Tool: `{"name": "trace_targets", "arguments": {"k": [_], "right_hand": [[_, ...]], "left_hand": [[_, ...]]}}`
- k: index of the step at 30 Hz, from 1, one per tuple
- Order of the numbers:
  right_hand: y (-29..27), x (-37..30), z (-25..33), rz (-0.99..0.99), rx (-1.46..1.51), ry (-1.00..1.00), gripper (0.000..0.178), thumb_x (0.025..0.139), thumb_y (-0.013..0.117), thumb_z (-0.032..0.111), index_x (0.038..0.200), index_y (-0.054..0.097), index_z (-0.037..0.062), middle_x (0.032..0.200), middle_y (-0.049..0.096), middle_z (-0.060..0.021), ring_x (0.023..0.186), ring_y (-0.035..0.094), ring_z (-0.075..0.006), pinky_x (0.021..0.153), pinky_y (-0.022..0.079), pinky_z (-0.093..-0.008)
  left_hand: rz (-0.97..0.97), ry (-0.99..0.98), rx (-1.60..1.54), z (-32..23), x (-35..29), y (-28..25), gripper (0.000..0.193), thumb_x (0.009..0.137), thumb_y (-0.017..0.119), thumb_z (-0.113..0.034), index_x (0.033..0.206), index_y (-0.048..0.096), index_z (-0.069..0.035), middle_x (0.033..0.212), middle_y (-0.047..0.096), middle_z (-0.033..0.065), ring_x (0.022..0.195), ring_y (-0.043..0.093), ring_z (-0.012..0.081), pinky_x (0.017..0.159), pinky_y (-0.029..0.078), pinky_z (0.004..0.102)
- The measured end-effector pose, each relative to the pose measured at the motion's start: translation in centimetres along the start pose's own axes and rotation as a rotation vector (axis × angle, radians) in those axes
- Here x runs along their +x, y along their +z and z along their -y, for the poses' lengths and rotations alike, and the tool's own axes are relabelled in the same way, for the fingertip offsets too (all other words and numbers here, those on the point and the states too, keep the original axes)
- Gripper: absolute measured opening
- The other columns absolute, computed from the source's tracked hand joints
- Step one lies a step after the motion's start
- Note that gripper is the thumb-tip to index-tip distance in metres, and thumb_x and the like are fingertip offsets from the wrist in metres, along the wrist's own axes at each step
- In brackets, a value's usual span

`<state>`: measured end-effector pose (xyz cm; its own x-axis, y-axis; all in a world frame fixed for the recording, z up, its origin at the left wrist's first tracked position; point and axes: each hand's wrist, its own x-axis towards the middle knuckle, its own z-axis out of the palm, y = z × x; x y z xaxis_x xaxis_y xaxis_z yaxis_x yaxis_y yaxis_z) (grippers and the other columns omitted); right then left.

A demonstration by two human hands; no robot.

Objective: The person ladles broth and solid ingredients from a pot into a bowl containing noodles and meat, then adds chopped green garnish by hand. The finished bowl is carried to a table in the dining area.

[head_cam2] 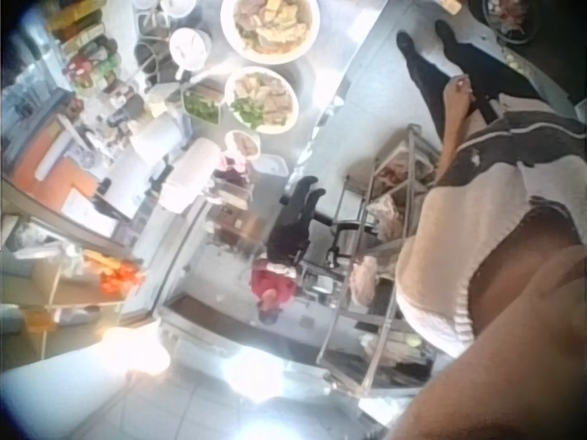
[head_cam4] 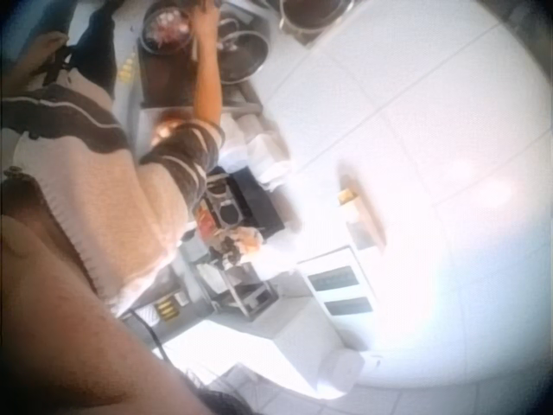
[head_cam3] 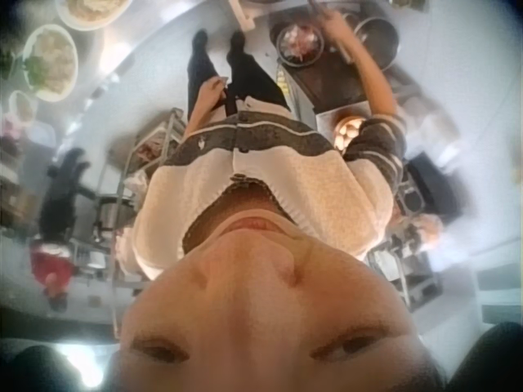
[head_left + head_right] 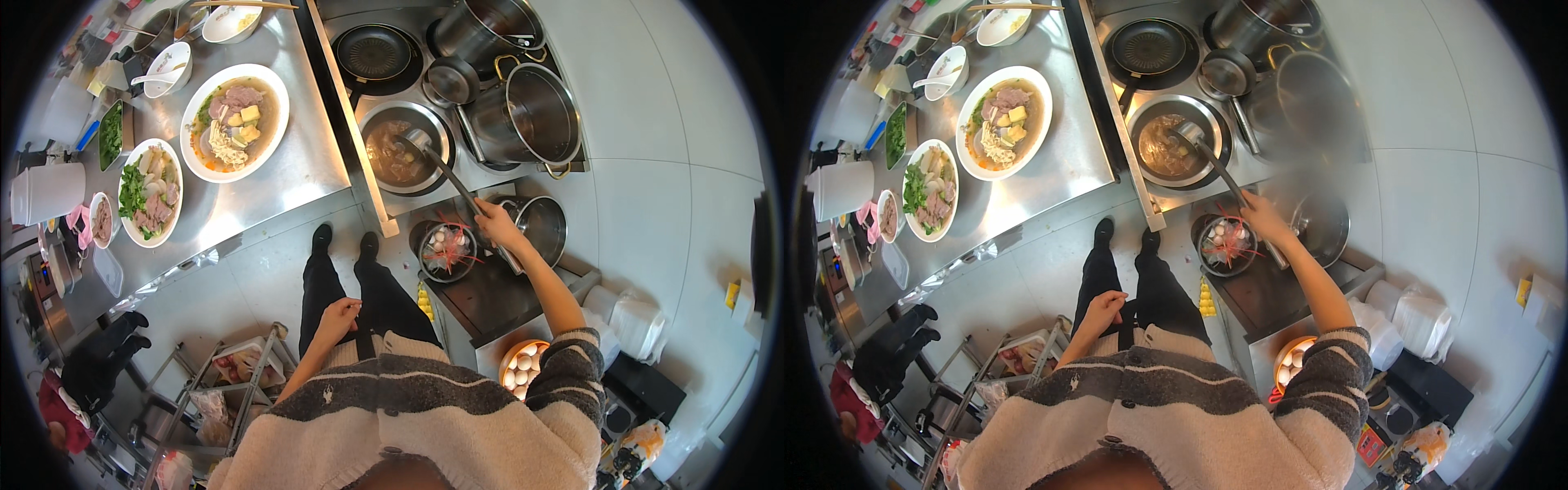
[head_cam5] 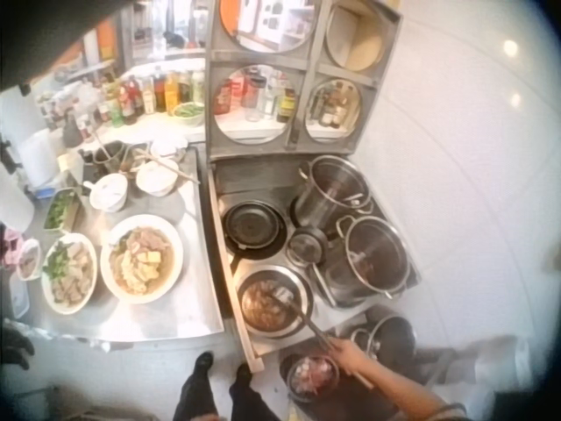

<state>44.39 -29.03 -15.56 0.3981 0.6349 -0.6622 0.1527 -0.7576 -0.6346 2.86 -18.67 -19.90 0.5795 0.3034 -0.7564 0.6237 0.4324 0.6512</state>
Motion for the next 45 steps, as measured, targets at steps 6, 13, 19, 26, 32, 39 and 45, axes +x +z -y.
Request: {"name": "trace_targets", "arguments": {"k": [6,13,19,26,32,39,45], "right_hand": [[0.7,-2.3,-0.8,0.019,0.240,0.109,0.057,0.087,0.050,0.008,0.140,0.032,-0.0018,0.064,0.045,0.0003,0.046,0.043,-0.0077,0.035,0.036,-0.0222],[2.2,-3.2,-2.3,0.008,0.367,0.149,0.058,0.088,0.049,0.005,0.142,0.030,0.0019,0.070,0.050,-0.0049,0.047,0.047,-0.0119,0.037,0.039,-0.0260],[5.2,-4.9,-3.4,-0.254,-0.643,-0.223,0.055,0.088,0.052,0.011,0.140,0.033,0.0052,0.088,0.060,-0.0270,0.071,0.060,-0.0441,0.061,0.049,-0.0488],[5.3,-5.1,-3.3,-0.231,-0.394,-0.385,0.052,0.088,0.054,0.012,0.137,0.037,0.0045,0.088,0.059,-0.0272,0.075,0.059,-0.0438,0.066,0.048,-0.0469],[7.4,-3.7,-3.4,-0.130,-0.179,-0.164,0.052,0.085,0.054,0.008,0.135,0.040,0.0005,0.095,0.059,-0.0307,0.082,0.059,-0.0427,0.074,0.047,-0.0416],[9.9,-1.9,-5.0,-0.193,-0.125,-0.274,0.053,0.083,0.056,0.007,0.133,0.042,-0.0025,0.086,0.061,-0.0288,0.076,0.062,-0.0367,0.071,0.048,-0.0385],[11.0,-2.4,-4.0,-0.193,-0.014,-0.194,0.050,0.083,0.056,0.008,0.131,0.044,-0.0042,0.073,0.061,-0.0199,0.054,0.057,-0.0267,0.057,0.047,-0.0338]], "left_hand": [[-0.013,0.013,0.007,0.0,0.0,-0.2,0.025,0.091,0.055,-0.020,0.103,0.063,0.000,0.059,0.059,0.0042,0.051,0.057,0.0107,0.049,0.044,0.0244],[-0.014,0.020,0.026,-0.5,0.0,0.0,0.025,0.091,0.055,-0.019,0.104,0.063,0.001,0.060,0.059,0.0042,0.051,0.058,0.0106,0.048,0.042,0.0239],[-0.015,-0.011,0.044,-0.4,-0.2,-0.1,0.024,0.091,0.055,-0.018,0.104,0.063,0.000,0.061,0.059,0.0032,0.051,0.056,0.0097,0.049,0.042,0.0234],[0.003,-0.020,0.041,0.0,-0.3,0.3,0.024,0.091,0.055,-0.018,0.104,0.063,0.000,0.060,0.058,0.0032,0.051,0.056,0.0100,0.050,0.042,0.0233],[0.005,-0.002,0.044,0.0,0.0,0.3,0.021,0.091,0.055,-0.016,0.104,0.063,-0.001,0.061,0.057,0.0009,0.050,0.053,0.0078,0.046,0.040,0.0221],[-0.002,-0.052,0.053,-0.7,-0.2,0.4,0.024,0.090,0.054,-0.017,0.104,0.063,0.001,0.062,0.058,0.0038,0.051,0.057,0.0107,0.050,0.045,0.0247],[0.007,-0.031,0.050,-0.8,-0.1,0.5,0.023,0.092,0.054,-0.017,0.106,0.063,-0.001,0.059,0.056,0.0019,0.049,0.053,0.0086,0.047,0.040,0.0229]]}}
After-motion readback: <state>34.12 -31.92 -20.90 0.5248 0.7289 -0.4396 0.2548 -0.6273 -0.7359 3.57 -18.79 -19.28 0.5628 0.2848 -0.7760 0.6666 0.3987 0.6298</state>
